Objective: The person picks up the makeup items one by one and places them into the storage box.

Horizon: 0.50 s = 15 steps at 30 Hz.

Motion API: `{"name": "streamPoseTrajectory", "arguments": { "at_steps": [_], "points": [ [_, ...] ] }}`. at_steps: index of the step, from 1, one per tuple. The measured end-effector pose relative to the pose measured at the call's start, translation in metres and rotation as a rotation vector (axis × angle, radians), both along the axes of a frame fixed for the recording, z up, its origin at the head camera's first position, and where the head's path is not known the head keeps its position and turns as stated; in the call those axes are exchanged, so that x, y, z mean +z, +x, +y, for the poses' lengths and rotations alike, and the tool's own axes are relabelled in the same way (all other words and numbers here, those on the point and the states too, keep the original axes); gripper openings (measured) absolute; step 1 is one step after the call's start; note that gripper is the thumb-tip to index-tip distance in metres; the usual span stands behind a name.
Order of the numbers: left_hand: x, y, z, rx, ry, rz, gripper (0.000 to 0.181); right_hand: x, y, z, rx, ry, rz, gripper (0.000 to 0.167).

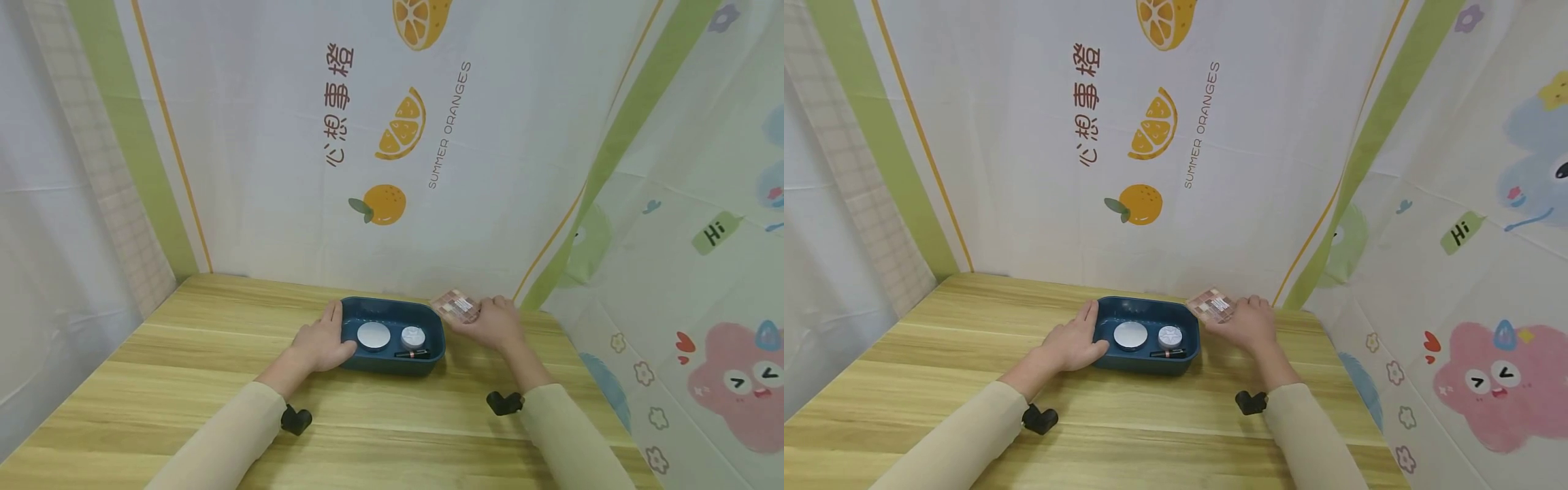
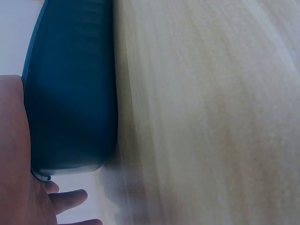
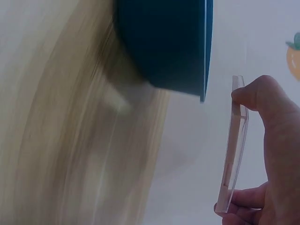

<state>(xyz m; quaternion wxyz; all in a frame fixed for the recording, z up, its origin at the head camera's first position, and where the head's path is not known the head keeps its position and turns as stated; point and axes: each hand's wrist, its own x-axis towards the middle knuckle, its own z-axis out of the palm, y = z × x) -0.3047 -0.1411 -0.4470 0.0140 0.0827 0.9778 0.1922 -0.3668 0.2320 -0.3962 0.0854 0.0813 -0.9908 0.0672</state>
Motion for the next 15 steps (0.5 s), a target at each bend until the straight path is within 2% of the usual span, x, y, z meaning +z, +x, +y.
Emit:
{"name": "streamPoseTrajectory", "arguments": {
  "at_steps": [15],
  "points": [
    [-0.001, -0.001, -0.001, 0.0, -0.005, 0.005, 0.1, 0.005, 0.015, -0.038, 0.092, -0.015, -0.007, 0.089]
  ]
}}
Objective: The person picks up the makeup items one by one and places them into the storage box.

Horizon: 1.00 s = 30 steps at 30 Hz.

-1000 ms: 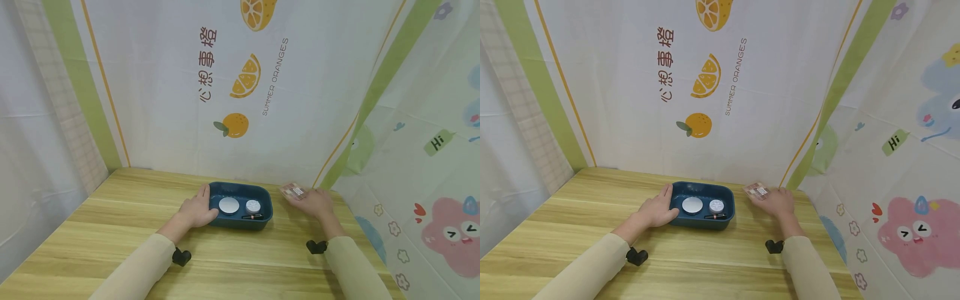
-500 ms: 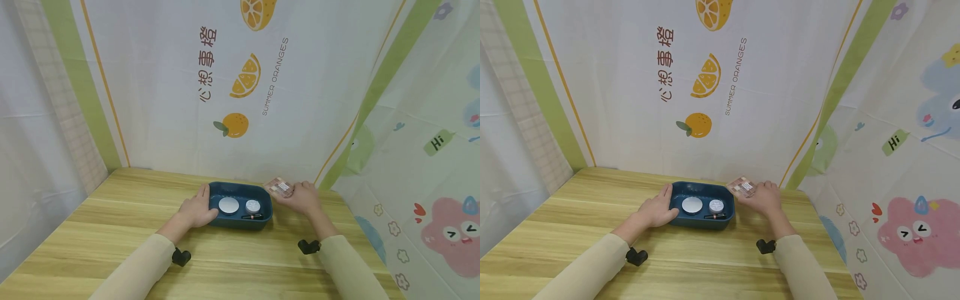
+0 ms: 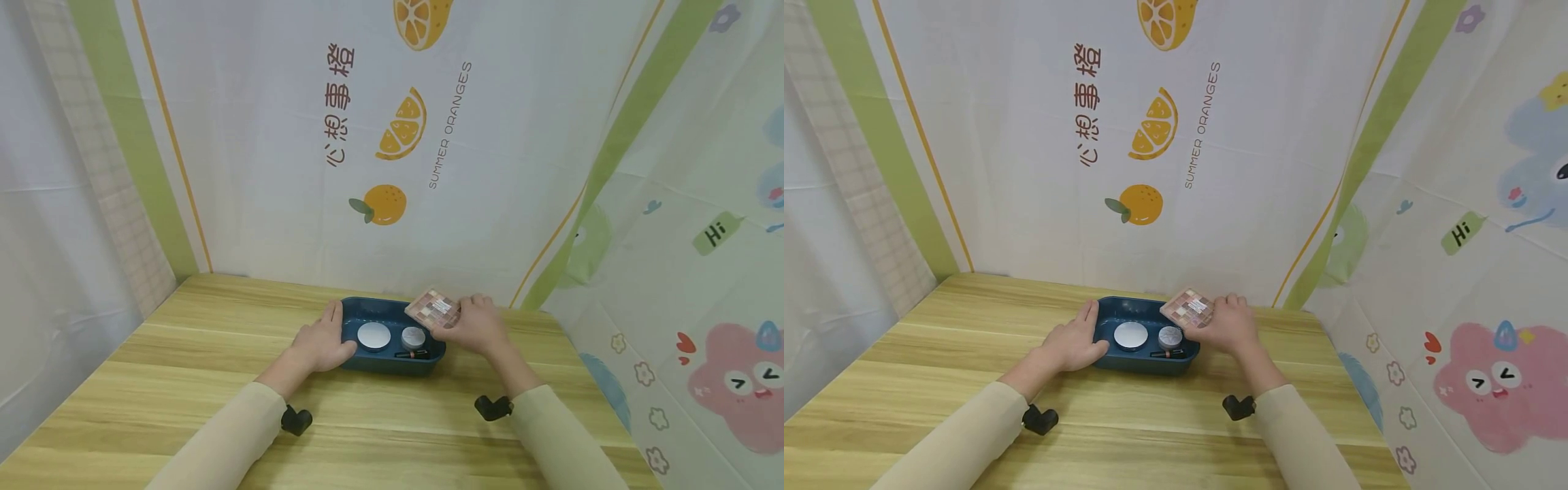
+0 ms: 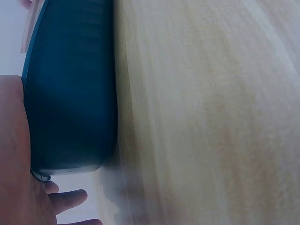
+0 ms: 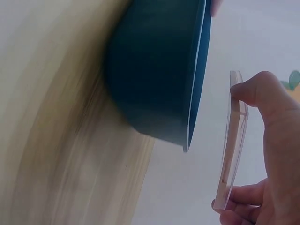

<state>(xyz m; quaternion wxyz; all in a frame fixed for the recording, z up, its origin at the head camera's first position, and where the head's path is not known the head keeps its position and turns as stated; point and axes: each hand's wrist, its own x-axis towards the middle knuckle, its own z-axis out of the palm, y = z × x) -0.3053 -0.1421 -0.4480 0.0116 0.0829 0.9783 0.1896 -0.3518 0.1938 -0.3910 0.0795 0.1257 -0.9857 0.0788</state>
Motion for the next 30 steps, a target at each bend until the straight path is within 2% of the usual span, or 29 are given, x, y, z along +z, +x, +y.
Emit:
{"name": "streamPoseTrajectory", "arguments": {
  "at_steps": [12, 30],
  "points": [
    [0.003, 0.001, 0.001, 0.001, 0.0, 0.007, 0.1, -0.001, 0.009, -0.022, 0.082, 0.058, 0.002, 0.092],
    [0.003, 0.002, 0.003, 0.004, -0.004, 0.012, 0.1, -0.01, 0.006, -0.044, 0.2, 0.129, -0.074, 0.091]
  ]
}}
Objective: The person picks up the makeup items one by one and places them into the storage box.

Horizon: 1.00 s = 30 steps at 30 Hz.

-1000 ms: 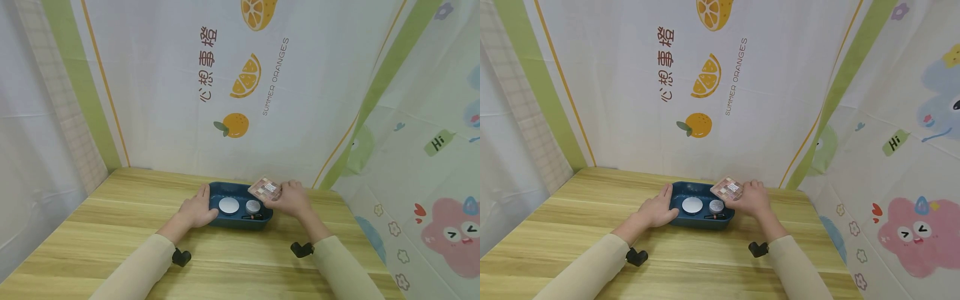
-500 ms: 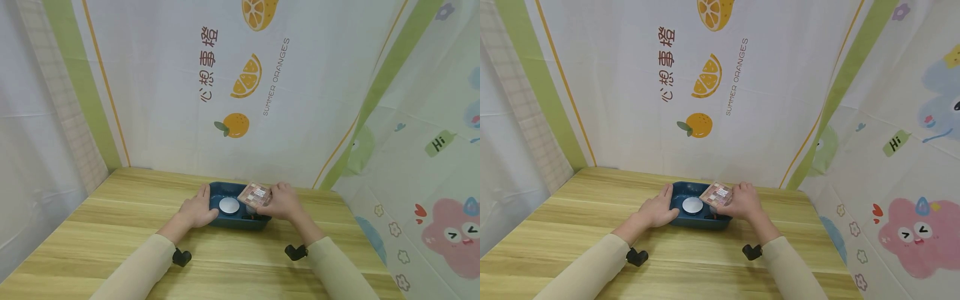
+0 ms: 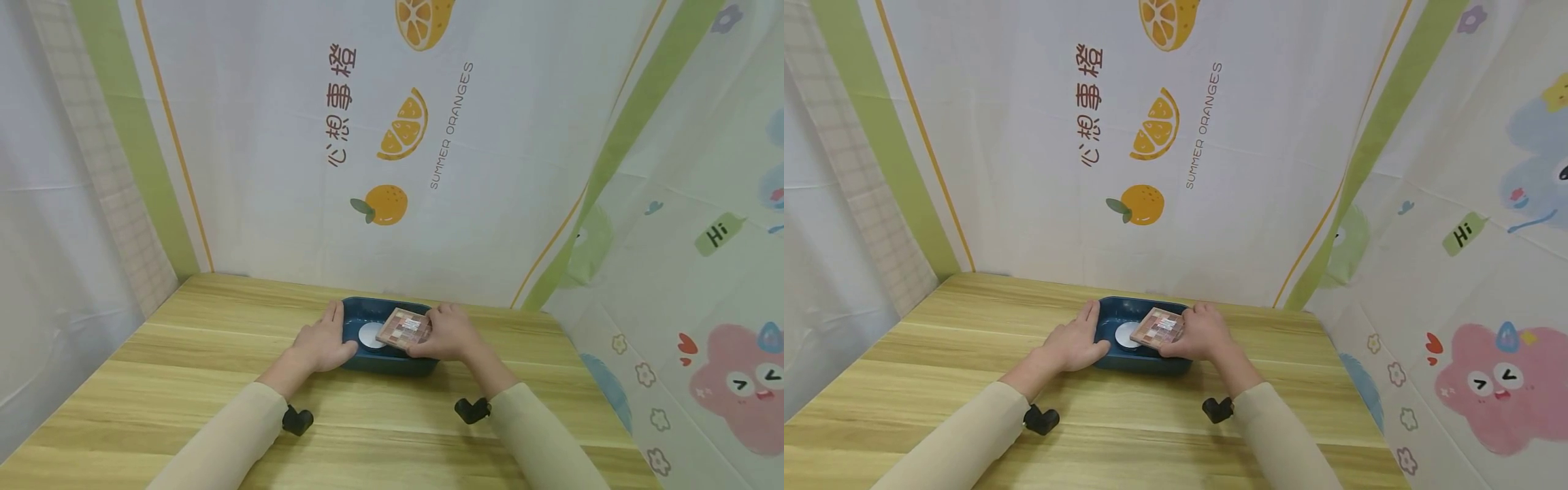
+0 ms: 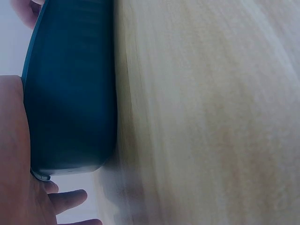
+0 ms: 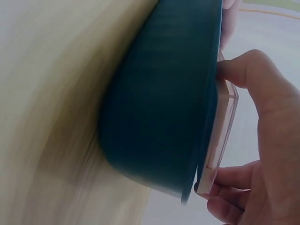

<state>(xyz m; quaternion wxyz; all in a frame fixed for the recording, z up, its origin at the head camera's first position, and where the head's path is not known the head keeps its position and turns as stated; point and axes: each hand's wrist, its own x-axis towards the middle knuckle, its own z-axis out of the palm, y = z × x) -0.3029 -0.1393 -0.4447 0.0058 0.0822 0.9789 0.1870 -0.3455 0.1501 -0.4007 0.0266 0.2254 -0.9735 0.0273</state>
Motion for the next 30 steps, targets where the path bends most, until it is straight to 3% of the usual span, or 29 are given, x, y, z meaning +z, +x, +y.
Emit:
{"name": "streamPoseTrajectory", "arguments": {
  "at_steps": [18, 30],
  "points": [
    [-0.003, -0.002, -0.002, 0.001, 0.015, -0.006, 0.101, -0.004, -0.007, -0.01, -0.026, -0.06, -0.143, 0.083],
    [-0.003, 0.0, -0.002, 0.002, 0.008, -0.011, 0.099, -0.005, -0.007, -0.018, 0.026, -0.086, -0.204, 0.065]
  ]
}}
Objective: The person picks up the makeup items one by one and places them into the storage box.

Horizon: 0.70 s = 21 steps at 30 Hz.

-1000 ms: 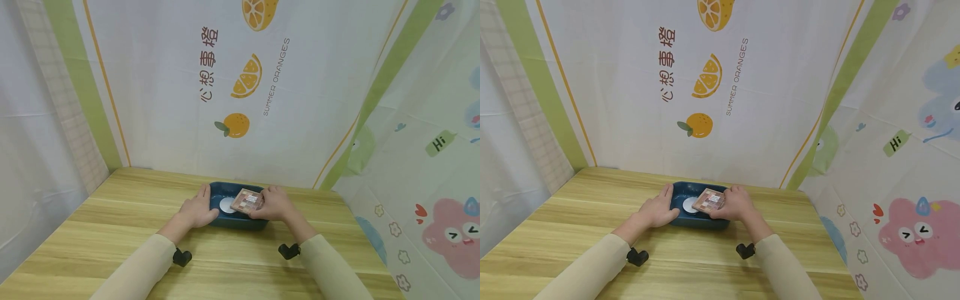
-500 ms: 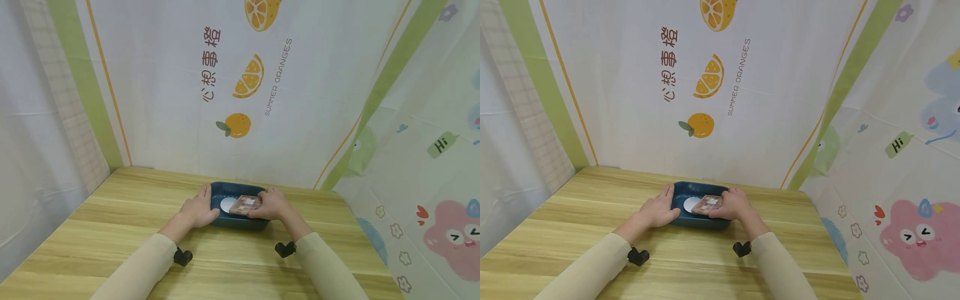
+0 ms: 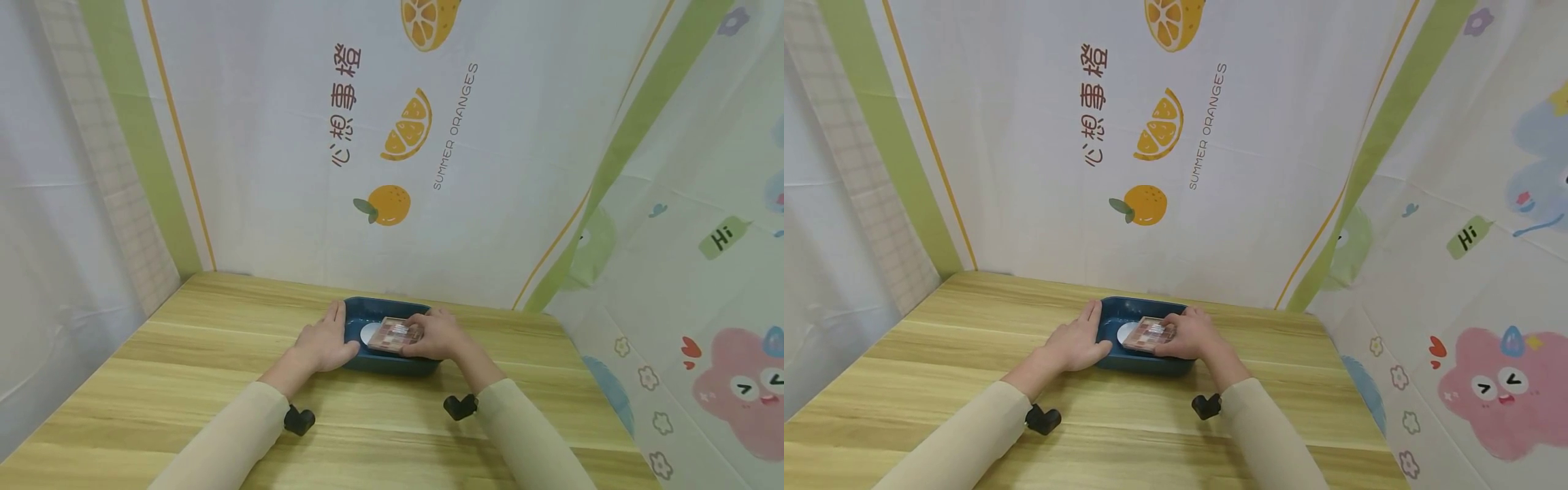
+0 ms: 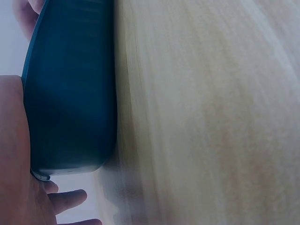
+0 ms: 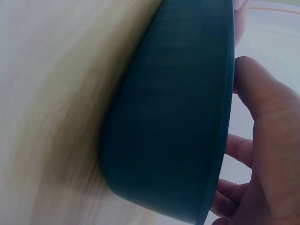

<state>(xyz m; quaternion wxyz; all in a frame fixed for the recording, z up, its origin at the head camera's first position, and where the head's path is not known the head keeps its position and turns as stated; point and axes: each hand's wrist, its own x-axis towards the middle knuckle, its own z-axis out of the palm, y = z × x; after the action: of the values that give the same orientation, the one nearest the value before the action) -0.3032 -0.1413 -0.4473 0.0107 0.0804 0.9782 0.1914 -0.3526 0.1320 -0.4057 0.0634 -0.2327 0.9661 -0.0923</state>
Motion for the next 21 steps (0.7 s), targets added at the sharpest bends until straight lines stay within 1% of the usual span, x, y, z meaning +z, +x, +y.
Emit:
{"name": "streamPoseTrajectory", "arguments": {
  "at_steps": [5, 11, 16, 21],
  "points": [
    [0.0008, 0.0, 0.001, 0.0, 0.003, 0.003, 0.099, -0.0031, -0.0013, -0.0025, 0.013, 0.027, -0.004, 0.065],
    [-0.0002, -0.0007, 0.0008, 0.008, -0.01, 0.009, 0.1, -0.0064, -0.001, -0.0022, 0.034, 0.021, -0.004, 0.063],
    [-0.0002, -0.0005, 0.0006, 0.006, -0.004, 0.007, 0.1, -0.0061, 0.0009, -0.0019, 0.041, -0.003, 0.009, 0.055],
    [0.0005, 0.0005, 0.0, 0.003, -0.005, 0.004, 0.101, -0.0093, -0.001, -0.0007, 0.039, -0.016, 0.037, 0.046]
  ]
}}
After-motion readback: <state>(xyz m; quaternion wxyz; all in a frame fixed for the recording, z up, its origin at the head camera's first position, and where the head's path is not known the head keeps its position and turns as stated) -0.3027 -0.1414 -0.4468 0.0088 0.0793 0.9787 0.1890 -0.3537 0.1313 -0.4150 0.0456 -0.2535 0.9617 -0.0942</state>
